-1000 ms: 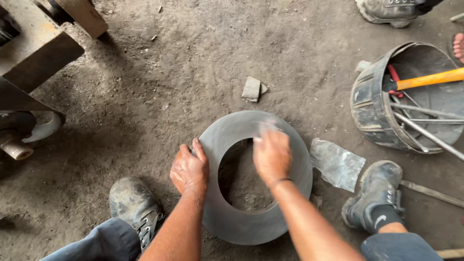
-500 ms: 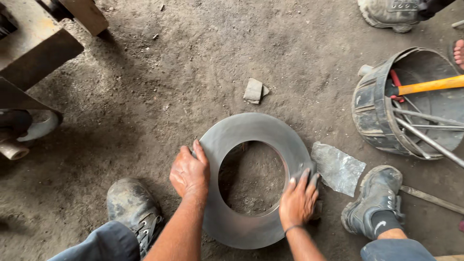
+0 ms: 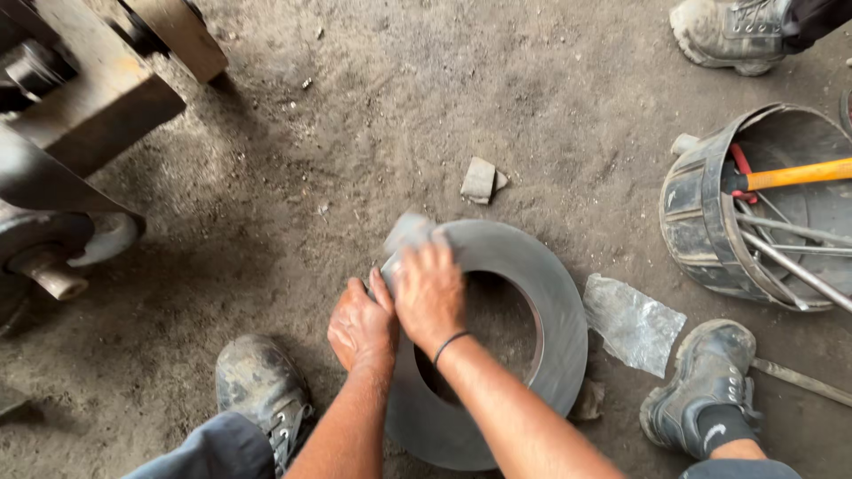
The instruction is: The person uses a small piece of sandpaper to sand the surface of a circular metal disc while another person assists by holding it steady on the ground.
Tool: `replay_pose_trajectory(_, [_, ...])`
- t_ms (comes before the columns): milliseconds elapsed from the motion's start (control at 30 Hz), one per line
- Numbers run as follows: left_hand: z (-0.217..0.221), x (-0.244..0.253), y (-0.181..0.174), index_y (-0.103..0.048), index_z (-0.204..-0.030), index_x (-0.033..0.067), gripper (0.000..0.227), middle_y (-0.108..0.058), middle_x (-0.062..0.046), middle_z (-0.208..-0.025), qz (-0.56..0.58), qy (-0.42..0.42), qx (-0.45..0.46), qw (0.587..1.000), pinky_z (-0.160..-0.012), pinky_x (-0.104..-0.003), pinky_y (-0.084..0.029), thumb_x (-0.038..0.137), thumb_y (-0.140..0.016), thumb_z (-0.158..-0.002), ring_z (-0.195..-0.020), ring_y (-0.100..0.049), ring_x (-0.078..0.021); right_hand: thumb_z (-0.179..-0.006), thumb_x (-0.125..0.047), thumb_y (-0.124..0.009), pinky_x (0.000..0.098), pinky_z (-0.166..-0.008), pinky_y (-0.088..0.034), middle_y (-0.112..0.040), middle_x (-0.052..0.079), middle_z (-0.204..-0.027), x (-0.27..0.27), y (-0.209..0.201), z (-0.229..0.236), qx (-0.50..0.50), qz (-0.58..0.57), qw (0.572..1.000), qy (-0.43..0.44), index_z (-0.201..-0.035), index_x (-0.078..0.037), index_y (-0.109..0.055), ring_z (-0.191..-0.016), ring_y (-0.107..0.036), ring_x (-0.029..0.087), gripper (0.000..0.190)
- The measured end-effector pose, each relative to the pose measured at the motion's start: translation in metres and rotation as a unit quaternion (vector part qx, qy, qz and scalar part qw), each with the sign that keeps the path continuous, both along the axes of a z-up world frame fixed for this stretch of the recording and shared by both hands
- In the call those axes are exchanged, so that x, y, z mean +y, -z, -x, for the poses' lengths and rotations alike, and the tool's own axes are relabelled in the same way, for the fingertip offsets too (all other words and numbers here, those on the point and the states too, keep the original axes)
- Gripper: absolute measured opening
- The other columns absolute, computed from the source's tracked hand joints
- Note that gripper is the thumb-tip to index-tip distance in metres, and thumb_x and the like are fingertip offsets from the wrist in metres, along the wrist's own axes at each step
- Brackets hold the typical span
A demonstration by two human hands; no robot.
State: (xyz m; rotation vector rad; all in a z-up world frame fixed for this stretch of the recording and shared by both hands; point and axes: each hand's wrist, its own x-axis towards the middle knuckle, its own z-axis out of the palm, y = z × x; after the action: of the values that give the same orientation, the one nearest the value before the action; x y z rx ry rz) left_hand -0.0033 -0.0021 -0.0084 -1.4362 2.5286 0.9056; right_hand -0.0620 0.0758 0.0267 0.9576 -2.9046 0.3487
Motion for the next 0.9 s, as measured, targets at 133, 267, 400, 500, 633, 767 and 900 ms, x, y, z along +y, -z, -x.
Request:
replay_pose_trajectory(133, [-0.002,-0.002,-0.003,-0.067,-0.097,0.0100,0.052,-0.073,-0.016,-0.100,-0.028,-0.015,0.011,0.999,-0.084,-0.049,-0.054,0.053,-0.039,-0.104,-0.096,-0.069,-0.0380,-0.103,-0.023,-0.050,0.0476,-0.116,-0.040,-0.060,0.012,-0.139,0.016,-0.005,0.006,-0.004,-0.028,0.996,-0.087,-0.124,-0.009,-0.068,-0.141,-0.048,0.037,0.031])
replay_pose_trajectory(267, [-0.004,-0.001,-0.010,-0.066,-0.097,0.0094,0.052,-0.073,-0.016,-0.099,-0.030,-0.005,0.001,1.000,-0.082,-0.050,-0.054,0.053,-0.038,-0.103,-0.095,-0.069,-0.0373,-0.102,-0.025,-0.051,0.0482,-0.110,-0.040,-0.057,0.018,-0.143,0.051,-0.015,0.039,-0.005,0.045,0.998,0.046,-0.133,-0.007,-0.066,-0.130,-0.048,0.040,0.039])
replay_pose_trajectory(400, [-0.004,-0.002,-0.015,-0.067,-0.098,0.0095,0.053,-0.073,-0.014,-0.102,-0.029,-0.009,-0.001,1.000,-0.084,-0.049,-0.055,0.052,-0.037,-0.103,-0.097,-0.069,-0.0364,-0.100,-0.026,-0.055,0.0484,-0.114,-0.040,-0.059,0.014,-0.138,0.037,-0.022,0.021,-0.039,-0.043,0.997,0.059,-0.132,-0.013,-0.065,-0.131,-0.049,0.037,0.036])
replay_pose_trajectory(500, [-0.002,-0.003,-0.017,-0.068,-0.102,0.0109,0.049,-0.073,-0.016,-0.102,-0.042,-0.010,0.010,0.999,-0.083,-0.050,-0.055,0.049,-0.036,-0.104,-0.095,-0.070,-0.0375,-0.095,-0.024,-0.057,0.0484,-0.106,-0.042,-0.058,0.014,-0.140,0.015,-0.025,-0.006,-0.033,-0.038,0.998,-0.031,-0.132,-0.013,-0.063,-0.128,-0.051,0.037,0.039])
replay_pose_trajectory(633, [-0.004,-0.003,-0.014,-0.068,-0.099,0.0104,0.050,-0.074,-0.016,-0.101,-0.033,-0.011,0.010,0.999,-0.084,-0.050,-0.054,0.048,-0.036,-0.105,-0.096,-0.069,-0.0383,-0.081,-0.014,-0.058,0.0436,-0.095,-0.047,-0.057,0.015,-0.143,0.017,-0.022,0.002,0.012,-0.077,0.991,-0.105,-0.136,-0.013,-0.062,-0.122,-0.053,0.036,0.056])
replay_pose_trajectory(767, [-0.001,-0.004,-0.015,-0.068,-0.097,0.0096,0.051,-0.074,-0.016,-0.101,-0.030,-0.009,0.010,0.999,-0.083,-0.051,-0.053,0.049,-0.037,-0.105,-0.096,-0.069,-0.0394,-0.101,-0.017,-0.056,0.0429,-0.104,-0.048,-0.059,0.007,-0.139,0.045,-0.015,0.038,-0.049,-0.064,0.997,0.012,-0.139,-0.019,-0.062,-0.124,-0.055,0.033,0.039])
replay_pose_trajectory(900, [-0.003,-0.003,-0.018,-0.068,-0.097,0.0097,0.050,-0.074,-0.016,-0.101,-0.020,-0.016,0.023,0.999,-0.083,-0.051,-0.054,0.049,-0.038,-0.104,-0.095,-0.069,-0.0396,-0.095,-0.015,-0.056,0.0435,-0.103,-0.048,-0.056,0.008,-0.145,0.093,-0.010,0.049,0.017,-0.019,0.994,0.103,-0.140,-0.019,-0.061,-0.121,-0.054,0.035,0.046])
